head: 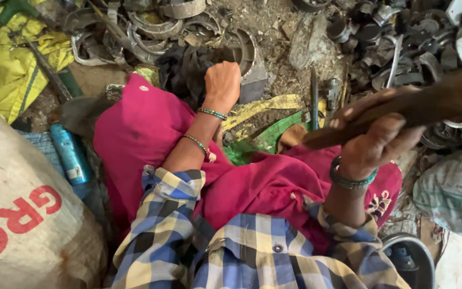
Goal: The person sits on the ground and repeatedly strikes a metal piece with a hammer. They adjust the metal piece's position between strikes and continue hammering it on a small block.
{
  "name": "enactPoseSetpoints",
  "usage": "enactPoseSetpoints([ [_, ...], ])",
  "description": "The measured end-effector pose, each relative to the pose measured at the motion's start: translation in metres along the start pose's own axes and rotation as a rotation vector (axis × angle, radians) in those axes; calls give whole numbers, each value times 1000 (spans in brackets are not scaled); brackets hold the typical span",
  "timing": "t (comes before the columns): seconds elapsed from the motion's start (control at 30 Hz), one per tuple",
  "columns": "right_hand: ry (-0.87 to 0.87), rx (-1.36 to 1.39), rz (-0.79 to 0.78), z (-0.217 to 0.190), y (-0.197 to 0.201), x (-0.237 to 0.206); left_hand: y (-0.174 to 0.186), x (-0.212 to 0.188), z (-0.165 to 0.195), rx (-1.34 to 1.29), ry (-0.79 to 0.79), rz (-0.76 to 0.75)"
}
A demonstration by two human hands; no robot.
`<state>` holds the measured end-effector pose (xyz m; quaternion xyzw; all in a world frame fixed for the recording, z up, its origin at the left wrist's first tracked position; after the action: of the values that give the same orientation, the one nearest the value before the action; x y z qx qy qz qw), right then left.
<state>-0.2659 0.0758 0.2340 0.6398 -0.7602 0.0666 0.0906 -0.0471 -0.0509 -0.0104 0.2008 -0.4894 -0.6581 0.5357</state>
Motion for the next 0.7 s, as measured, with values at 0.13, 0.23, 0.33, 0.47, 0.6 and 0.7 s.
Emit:
enactPoseSetpoints([
  [0.13, -106, -499, -89, 46, -40, 4, 3, 0, 2, -25, -2, -32],
  [0.23, -710, -942, -161, 141, -54, -28, 8, 1, 2, -14, 15, -20],
  [0.33, -763, -848, -100, 158, -35, -44, 10, 3, 1, -10, 28, 16],
  [0.47, -824, -543, 71, 120, 2, -45, 2, 2, 3, -26, 24, -45],
  [0.6, -241, -126, 76, 22, 1, -8, 1, 0, 4, -24, 18, -39],
  [0.7, 177, -56, -138, -26, -8, 10, 3, -2, 4, -21, 20, -15],
])
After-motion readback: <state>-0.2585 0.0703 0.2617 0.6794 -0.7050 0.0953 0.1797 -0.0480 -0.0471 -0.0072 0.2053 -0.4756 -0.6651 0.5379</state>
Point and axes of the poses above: each hand's wrist, its own x-axis towards the middle knuckle, its own y-axis out of the back of the hand, z = x × y, the point moved 7 cm from there along x, towards the middle knuckle, and after that the axes turned 14 degrees about -y, right-handed, at the moved point
